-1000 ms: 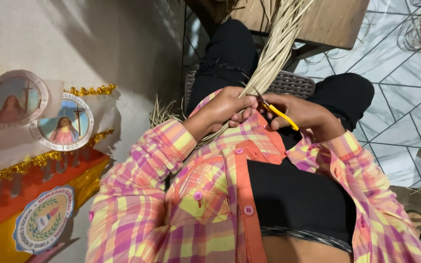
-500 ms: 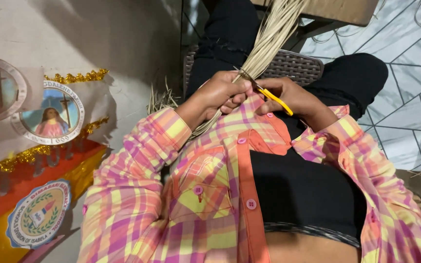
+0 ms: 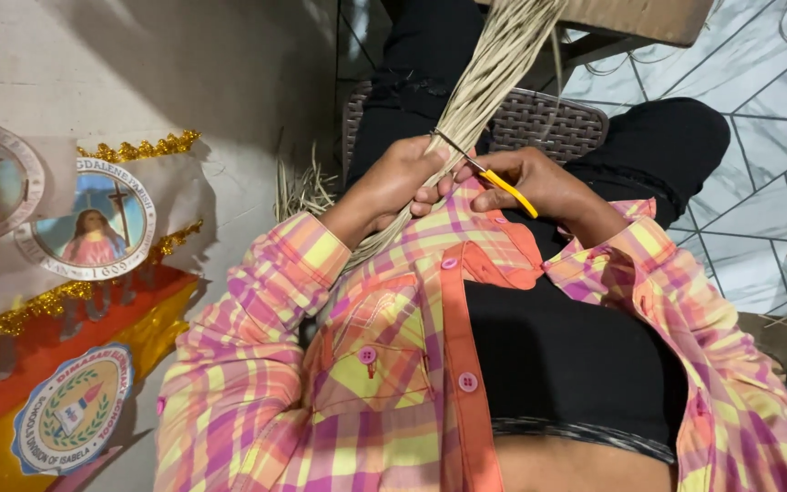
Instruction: The person is stripping, trimming, and bundling long plant fibers, likely for making a broom or similar craft item.
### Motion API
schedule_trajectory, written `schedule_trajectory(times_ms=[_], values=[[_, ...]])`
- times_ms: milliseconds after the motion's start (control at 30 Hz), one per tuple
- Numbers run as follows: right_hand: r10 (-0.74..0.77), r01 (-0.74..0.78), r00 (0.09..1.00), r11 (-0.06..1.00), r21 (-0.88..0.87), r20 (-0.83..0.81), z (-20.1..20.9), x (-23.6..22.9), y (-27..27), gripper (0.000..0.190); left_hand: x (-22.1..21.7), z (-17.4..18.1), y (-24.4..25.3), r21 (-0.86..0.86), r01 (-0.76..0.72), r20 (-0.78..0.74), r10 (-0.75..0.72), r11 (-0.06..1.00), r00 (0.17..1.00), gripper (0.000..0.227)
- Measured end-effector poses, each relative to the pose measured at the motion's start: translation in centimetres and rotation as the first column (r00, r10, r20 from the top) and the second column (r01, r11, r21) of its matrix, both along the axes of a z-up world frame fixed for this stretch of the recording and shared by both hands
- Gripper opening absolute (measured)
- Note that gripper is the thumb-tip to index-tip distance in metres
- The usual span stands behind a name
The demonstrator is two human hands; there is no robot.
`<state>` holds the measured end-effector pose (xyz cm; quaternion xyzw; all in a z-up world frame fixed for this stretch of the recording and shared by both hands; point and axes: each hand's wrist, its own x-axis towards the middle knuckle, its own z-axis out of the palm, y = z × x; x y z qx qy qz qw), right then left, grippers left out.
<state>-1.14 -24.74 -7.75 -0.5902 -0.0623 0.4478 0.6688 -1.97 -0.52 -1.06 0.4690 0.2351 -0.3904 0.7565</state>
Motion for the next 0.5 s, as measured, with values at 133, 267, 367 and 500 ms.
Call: schedule_trajectory(times_ms=[133,267,367,500], values=[[0.038,-0.038,0.999,0.999,0.027,-0.008,2.3,0.6,0.9,0.062,-0.1,0.1,0.1,0.030,0.032,0.013,-0.033,0.999,0.999,0.021],[0.057,-0.054,0.997,0.995,0.085,-0.042,2.3,0.3,1.4,0.081,-0.3,-0.7,0.0,0.053,0.069,0.037,-0.071,0.996,0.997,0.016],[0.054,-0.050,0.998,0.992,0.112,-0.033,-0.6,-0.1,0.9,0.079,-0.3,-1.3,-0.1,0.046,0.059,0.041,-0.061,0.997,0.997,0.015],[0.045,-0.042,0.999,0.990,0.137,-0.019,-0.9,-0.1,1.1,0.060,0.3,0.8,0.1,0.001,0.028,0.019,-0.028,1.000,0.999,0.016]])
